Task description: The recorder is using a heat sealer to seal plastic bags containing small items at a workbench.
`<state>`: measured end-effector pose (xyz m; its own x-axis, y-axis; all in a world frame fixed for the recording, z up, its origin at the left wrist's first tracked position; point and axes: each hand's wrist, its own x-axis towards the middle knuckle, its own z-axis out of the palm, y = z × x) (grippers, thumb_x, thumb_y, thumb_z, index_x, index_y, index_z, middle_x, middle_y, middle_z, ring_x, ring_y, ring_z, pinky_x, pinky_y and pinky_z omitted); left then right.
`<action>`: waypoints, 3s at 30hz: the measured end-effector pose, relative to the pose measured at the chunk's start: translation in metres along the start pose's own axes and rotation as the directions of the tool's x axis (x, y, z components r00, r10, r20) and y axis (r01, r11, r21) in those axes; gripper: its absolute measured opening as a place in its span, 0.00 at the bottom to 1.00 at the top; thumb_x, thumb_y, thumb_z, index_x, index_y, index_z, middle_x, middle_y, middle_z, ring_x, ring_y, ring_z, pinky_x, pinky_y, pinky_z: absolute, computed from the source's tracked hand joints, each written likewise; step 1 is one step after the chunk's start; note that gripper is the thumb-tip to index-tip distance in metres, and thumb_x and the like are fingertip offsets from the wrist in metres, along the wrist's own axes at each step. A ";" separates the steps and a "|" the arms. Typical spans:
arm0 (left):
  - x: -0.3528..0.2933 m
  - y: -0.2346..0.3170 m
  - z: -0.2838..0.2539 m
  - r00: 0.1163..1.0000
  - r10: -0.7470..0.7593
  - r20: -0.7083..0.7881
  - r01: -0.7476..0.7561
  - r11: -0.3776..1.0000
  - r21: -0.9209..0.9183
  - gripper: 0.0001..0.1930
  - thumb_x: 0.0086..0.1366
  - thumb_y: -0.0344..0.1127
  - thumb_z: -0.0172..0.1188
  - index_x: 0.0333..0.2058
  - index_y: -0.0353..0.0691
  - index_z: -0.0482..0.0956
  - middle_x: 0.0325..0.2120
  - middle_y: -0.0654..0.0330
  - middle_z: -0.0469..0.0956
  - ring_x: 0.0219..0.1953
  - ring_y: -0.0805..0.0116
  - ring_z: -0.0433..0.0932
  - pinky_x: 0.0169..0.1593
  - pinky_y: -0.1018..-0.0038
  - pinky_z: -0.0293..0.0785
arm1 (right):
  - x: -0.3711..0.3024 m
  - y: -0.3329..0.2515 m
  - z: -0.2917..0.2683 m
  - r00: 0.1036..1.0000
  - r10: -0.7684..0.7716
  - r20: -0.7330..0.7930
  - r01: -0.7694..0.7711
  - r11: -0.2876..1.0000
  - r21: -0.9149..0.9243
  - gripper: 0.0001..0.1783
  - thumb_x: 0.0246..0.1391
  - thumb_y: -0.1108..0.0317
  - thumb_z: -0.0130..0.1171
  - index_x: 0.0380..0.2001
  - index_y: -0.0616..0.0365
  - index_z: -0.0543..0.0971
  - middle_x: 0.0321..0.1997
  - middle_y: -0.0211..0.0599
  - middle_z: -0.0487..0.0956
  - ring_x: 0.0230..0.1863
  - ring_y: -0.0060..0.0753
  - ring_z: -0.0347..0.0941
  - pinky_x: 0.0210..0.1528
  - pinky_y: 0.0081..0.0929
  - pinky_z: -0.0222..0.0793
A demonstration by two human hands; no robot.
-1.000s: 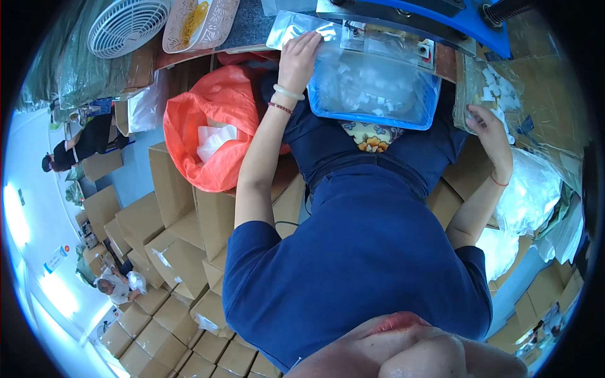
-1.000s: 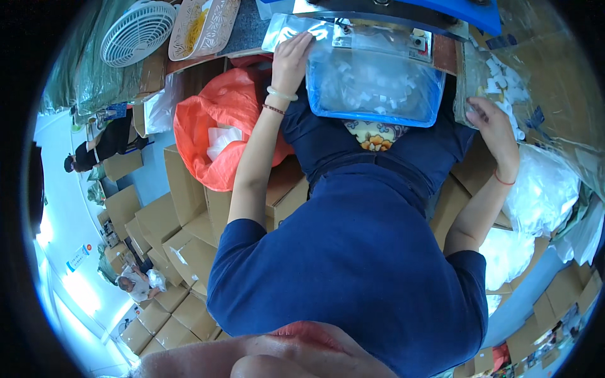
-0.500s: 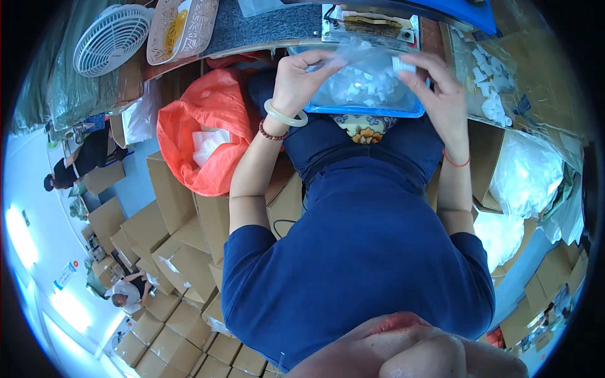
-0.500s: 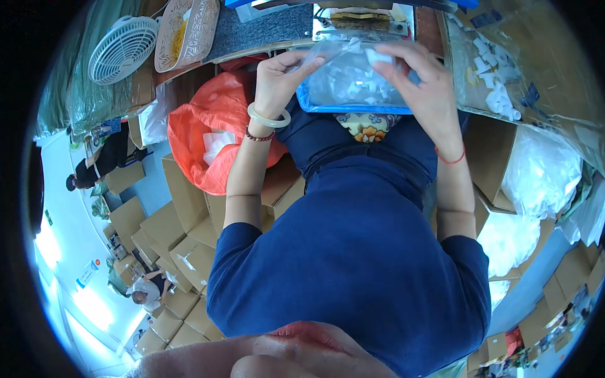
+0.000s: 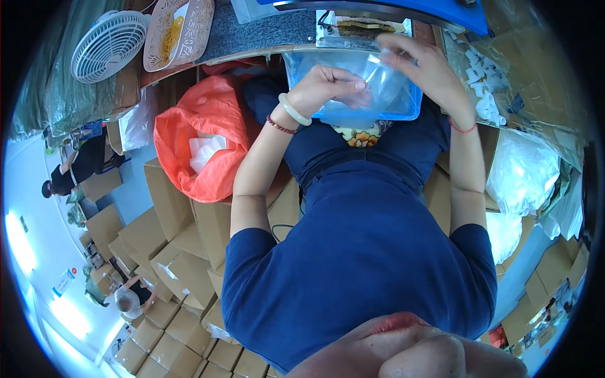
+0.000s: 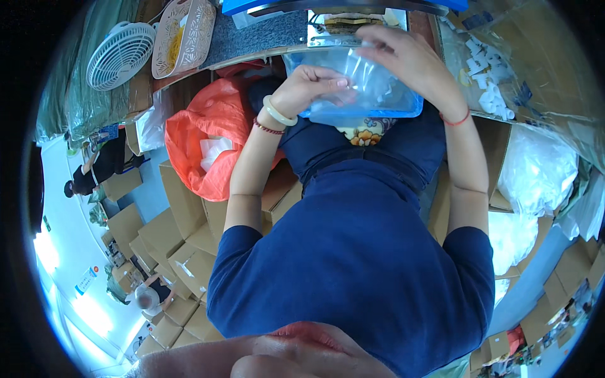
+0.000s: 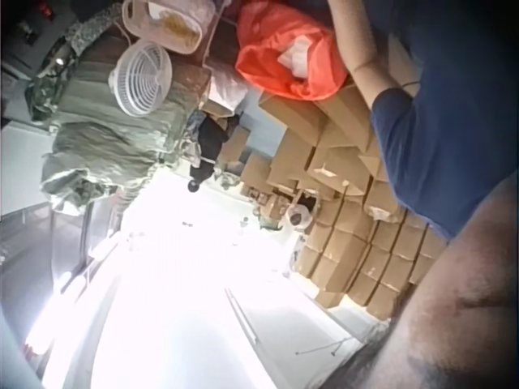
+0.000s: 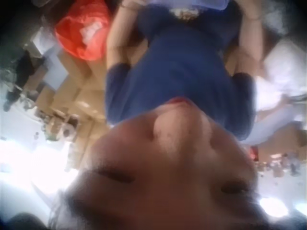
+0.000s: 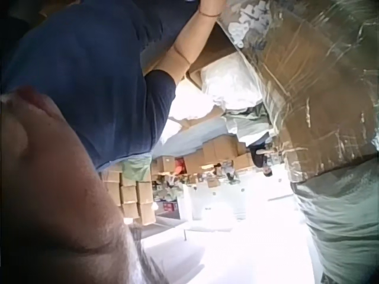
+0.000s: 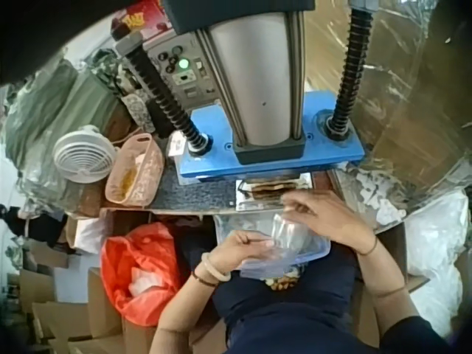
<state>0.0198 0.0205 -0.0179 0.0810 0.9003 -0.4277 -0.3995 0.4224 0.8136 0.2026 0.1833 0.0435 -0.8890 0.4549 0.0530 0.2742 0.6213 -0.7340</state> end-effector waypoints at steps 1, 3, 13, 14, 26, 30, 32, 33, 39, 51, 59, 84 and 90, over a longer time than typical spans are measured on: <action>0.010 -0.005 -0.002 1.000 0.003 0.000 -0.003 1.000 0.002 0.11 0.64 0.30 0.63 0.42 0.30 0.83 0.35 0.54 0.84 0.38 0.68 0.83 0.45 0.77 0.79 | 0.000 0.011 0.008 0.978 0.126 -0.164 -0.117 0.991 0.059 0.14 0.58 0.62 0.61 0.45 0.55 0.81 0.41 0.40 0.81 0.39 0.39 0.77 0.42 0.28 0.70; 0.030 -0.015 -0.016 0.993 0.048 -0.106 -0.081 0.939 -0.335 0.11 0.65 0.28 0.61 0.43 0.27 0.81 0.38 0.51 0.83 0.40 0.64 0.83 0.47 0.73 0.81 | -0.005 0.026 0.008 0.944 0.032 -0.327 -0.086 0.985 -0.152 0.15 0.60 0.60 0.59 0.47 0.53 0.80 0.42 0.41 0.82 0.40 0.42 0.78 0.42 0.30 0.72; 0.055 0.001 -0.022 0.989 0.100 -0.108 -0.127 0.949 -0.288 0.14 0.68 0.34 0.59 0.48 0.31 0.78 0.45 0.53 0.81 0.48 0.63 0.81 0.50 0.67 0.80 | -0.041 0.112 0.001 0.785 -0.021 -0.619 -0.484 0.603 -0.635 0.12 0.58 0.70 0.55 0.44 0.54 0.80 0.47 0.45 0.78 0.50 0.52 0.73 0.52 0.42 0.70; 0.044 0.003 -0.022 0.986 0.081 -0.144 -0.110 0.973 -0.205 0.14 0.68 0.34 0.59 0.48 0.31 0.78 0.44 0.53 0.81 0.47 0.64 0.81 0.48 0.68 0.80 | -0.041 0.115 0.004 0.810 -0.019 -0.586 -0.394 0.722 -0.568 0.12 0.57 0.72 0.55 0.44 0.55 0.80 0.48 0.45 0.77 0.50 0.54 0.72 0.53 0.44 0.69; 0.024 -0.025 -0.116 0.659 0.752 0.016 0.192 -0.189 0.963 0.38 0.58 0.60 0.62 0.57 0.35 0.70 0.64 0.46 0.63 0.68 0.52 0.59 0.67 0.54 0.55 | -0.060 0.112 -0.003 0.790 0.124 -0.600 -0.428 0.813 -0.396 0.17 0.59 0.73 0.55 0.51 0.53 0.77 0.47 0.48 0.77 0.48 0.54 0.73 0.49 0.42 0.69; 0.010 -0.035 -0.124 0.432 0.895 0.113 0.094 -0.169 0.981 0.16 0.58 0.26 0.60 0.46 0.39 0.79 0.44 0.56 0.81 0.45 0.57 0.79 0.50 0.63 0.72 | -0.054 0.096 -0.009 0.776 0.010 -0.630 -0.290 0.893 -0.343 0.16 0.60 0.73 0.56 0.51 0.54 0.78 0.44 0.48 0.77 0.46 0.52 0.74 0.49 0.40 0.69; 0.011 -0.024 -0.127 0.398 0.914 0.084 0.044 -0.111 0.993 0.11 0.57 0.24 0.61 0.40 0.38 0.82 0.40 0.56 0.82 0.42 0.57 0.79 0.46 0.64 0.74 | -0.054 0.100 -0.010 0.790 0.097 -0.605 -0.352 0.880 -0.319 0.15 0.63 0.67 0.55 0.52 0.53 0.79 0.47 0.46 0.77 0.45 0.47 0.78 0.48 0.35 0.71; 0.010 -0.018 -0.126 0.412 0.911 0.022 0.039 -0.042 0.998 0.08 0.56 0.23 0.61 0.35 0.37 0.83 0.37 0.57 0.83 0.40 0.55 0.79 0.44 0.64 0.75 | -0.055 0.100 -0.009 0.767 0.077 -0.637 -0.328 0.900 -0.287 0.14 0.64 0.67 0.55 0.51 0.53 0.79 0.47 0.46 0.78 0.43 0.43 0.79 0.47 0.33 0.71; -0.029 -0.005 -0.061 0.507 0.764 -0.400 -0.242 0.571 0.785 0.09 0.59 0.24 0.66 0.39 0.33 0.85 0.36 0.59 0.85 0.37 0.75 0.81 0.41 0.79 0.77 | -0.065 0.019 0.021 0.830 0.254 -0.497 -0.184 0.965 0.185 0.13 0.62 0.69 0.59 0.49 0.57 0.79 0.43 0.34 0.82 0.41 0.21 0.78 0.46 0.21 0.71; -0.035 0.009 0.012 0.812 0.463 -0.355 -0.356 0.875 0.327 0.10 0.60 0.29 0.68 0.40 0.32 0.85 0.33 0.60 0.85 0.35 0.79 0.80 0.41 0.82 0.76 | -0.017 -0.041 0.021 0.889 -0.024 -0.458 0.159 0.953 0.258 0.12 0.54 0.71 0.66 0.42 0.61 0.81 0.43 0.33 0.82 0.42 0.23 0.76 0.47 0.20 0.71; -0.026 -0.002 -0.005 0.990 0.131 -0.050 -0.116 0.967 0.226 0.12 0.67 0.34 0.61 0.42 0.30 0.83 0.35 0.54 0.84 0.39 0.67 0.84 0.45 0.74 0.79 | 0.000 -0.020 0.001 0.998 0.002 0.061 -0.006 0.998 0.060 0.16 0.59 0.59 0.61 0.46 0.57 0.79 0.41 0.37 0.82 0.41 0.34 0.78 0.45 0.27 0.71; 0.020 -0.013 -0.020 0.932 0.117 -0.342 -0.149 0.987 -0.068 0.17 0.69 0.34 0.58 0.50 0.27 0.75 0.44 0.47 0.80 0.46 0.53 0.82 0.49 0.66 0.80 | -0.093 0.024 0.041 0.931 0.315 -0.186 -0.264 0.931 0.252 0.10 0.60 0.70 0.60 0.43 0.62 0.80 0.41 0.36 0.81 0.42 0.28 0.78 0.47 0.23 0.70; 0.001 -0.089 -0.136 0.572 0.332 -0.750 -0.239 0.942 0.235 0.19 0.68 0.41 0.59 0.45 0.26 0.79 0.41 0.48 0.81 0.43 0.67 0.81 0.48 0.71 0.78 | -0.146 0.189 0.107 0.800 0.494 -0.341 -0.493 0.865 0.098 0.16 0.61 0.60 0.60 0.45 0.61 0.80 0.42 0.43 0.82 0.43 0.39 0.80 0.48 0.29 0.73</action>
<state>-0.0685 -0.0302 -0.1442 -0.7709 0.5770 -0.2700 -0.1814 0.2074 0.9613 0.3445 0.1659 -0.1754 -0.4502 0.8884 -0.0898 0.6392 0.2505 -0.7271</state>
